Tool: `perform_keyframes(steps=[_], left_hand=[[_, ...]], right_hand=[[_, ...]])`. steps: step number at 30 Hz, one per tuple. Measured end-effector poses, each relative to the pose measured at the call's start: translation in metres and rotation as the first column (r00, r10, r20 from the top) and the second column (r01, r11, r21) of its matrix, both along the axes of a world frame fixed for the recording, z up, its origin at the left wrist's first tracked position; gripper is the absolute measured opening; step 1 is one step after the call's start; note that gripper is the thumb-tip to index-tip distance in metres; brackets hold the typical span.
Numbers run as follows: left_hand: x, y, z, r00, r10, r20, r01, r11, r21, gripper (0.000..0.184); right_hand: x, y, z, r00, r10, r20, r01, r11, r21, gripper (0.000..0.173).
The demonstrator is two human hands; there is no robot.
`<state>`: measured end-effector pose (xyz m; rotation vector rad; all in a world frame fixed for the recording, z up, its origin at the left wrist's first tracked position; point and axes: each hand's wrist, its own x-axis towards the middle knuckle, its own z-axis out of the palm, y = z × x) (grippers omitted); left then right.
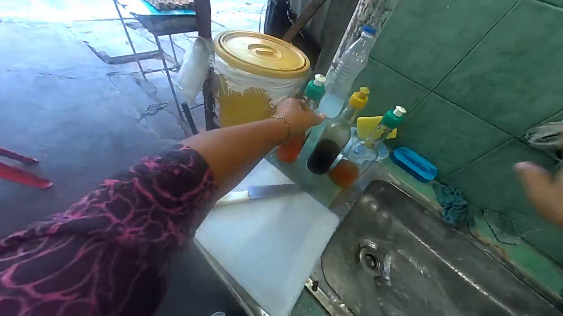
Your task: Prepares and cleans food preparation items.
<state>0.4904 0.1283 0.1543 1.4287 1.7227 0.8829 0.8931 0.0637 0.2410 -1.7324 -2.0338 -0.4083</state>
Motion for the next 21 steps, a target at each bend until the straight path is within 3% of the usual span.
perform_keyframes(steps=[2,6,10,13,16,18,21], left_hand=[[-0.001,0.014,-0.008,0.999,-0.029,0.036,0.03,0.999,-0.019,0.042],[0.002,0.03,-0.011,0.988,-0.147,0.054,0.148,0.988,-0.032,0.043],[-0.02,0.026,-0.019,0.933,-0.344,0.102,0.354,0.929,-0.11,0.072],[-0.065,0.005,-0.032,0.917,-0.399,0.017,0.399,0.916,-0.044,0.07],[-0.137,-0.009,-0.072,0.937,-0.279,-0.209,0.273,0.96,-0.058,0.072],[-0.177,-0.027,-0.103,0.935,-0.27,-0.231,0.224,0.953,-0.205,0.063],[-0.198,-0.074,-0.106,0.949,-0.303,-0.09,0.233,0.863,-0.449,0.053]], right_hand=[[-0.06,-0.04,-0.021,0.999,0.028,0.021,-0.024,0.98,-0.197,0.047],[-0.133,-0.073,-0.087,0.991,0.1,-0.091,-0.131,0.866,-0.482,0.04],[-0.214,-0.081,-0.132,0.938,0.172,-0.303,-0.339,0.651,-0.679,0.038],[-0.278,-0.085,-0.163,0.857,0.347,-0.383,-0.516,0.611,-0.601,0.043],[-0.328,-0.087,-0.185,0.782,0.509,-0.359,-0.62,0.58,-0.528,0.055],[-0.347,-0.092,-0.195,0.769,0.54,-0.343,-0.628,0.535,-0.565,0.06],[-0.353,-0.095,-0.203,0.765,0.564,-0.31,-0.633,0.57,-0.524,0.047]])
